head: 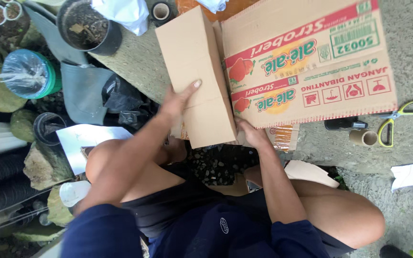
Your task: The person assembles a cardboard box by folding the flaps and securing them with tape. They use scissors to trim excess tape and adjust the box shape. The person also handles a potted plant and places it on the work surface.
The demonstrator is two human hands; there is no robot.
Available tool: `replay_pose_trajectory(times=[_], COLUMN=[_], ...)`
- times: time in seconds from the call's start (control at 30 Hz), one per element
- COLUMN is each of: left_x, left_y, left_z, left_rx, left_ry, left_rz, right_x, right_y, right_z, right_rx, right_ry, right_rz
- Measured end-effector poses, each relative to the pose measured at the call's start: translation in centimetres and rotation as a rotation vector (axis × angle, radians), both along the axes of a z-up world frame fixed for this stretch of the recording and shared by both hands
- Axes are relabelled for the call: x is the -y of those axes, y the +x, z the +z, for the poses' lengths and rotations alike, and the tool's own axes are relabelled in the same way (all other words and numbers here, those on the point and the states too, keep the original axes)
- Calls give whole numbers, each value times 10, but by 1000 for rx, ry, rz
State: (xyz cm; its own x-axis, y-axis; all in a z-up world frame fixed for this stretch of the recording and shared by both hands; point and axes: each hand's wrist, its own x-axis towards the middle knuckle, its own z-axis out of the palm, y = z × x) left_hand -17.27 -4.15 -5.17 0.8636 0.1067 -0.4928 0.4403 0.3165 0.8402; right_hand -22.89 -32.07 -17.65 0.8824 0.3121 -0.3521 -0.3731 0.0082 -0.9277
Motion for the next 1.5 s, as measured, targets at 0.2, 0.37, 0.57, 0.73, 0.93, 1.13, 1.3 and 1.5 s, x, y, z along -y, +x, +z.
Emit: replay_pose_trajectory(times=[0.2, 0.37, 0.57, 0.73, 0.93, 1.13, 1.3, 1.5], left_x=[22, 20, 17, 54, 97, 152, 171, 103], left_y=[-18, -23, -19, -21, -25, -33, -31, -32], left_z=[2, 25, 56, 62, 58, 50, 30, -4], left_rx=[9, -35, -221, -194, -128, -41, 20, 183], left_ry=[-114, -32, 657, 1103, 1359, 1560, 1525, 1021], left_rz=[161, 105, -108, -116, -79, -20, -50, -147], right_x=[4, 2, -54, -80, -56, 9, 5, -31], right_y=[1, -17, -57, -70, -105, -103, -6, 35], right_z=[-19, -38, -69, -78, -41, 36, 71, 108], right_rx=[372, 403, -273, -323, -400, 56, 252, 122], right_ry=[-265, -251, 637, 694, 388, -475, -77, -221], right_rz=[80, 132, -179, -366, -394, 76, -244, -24])
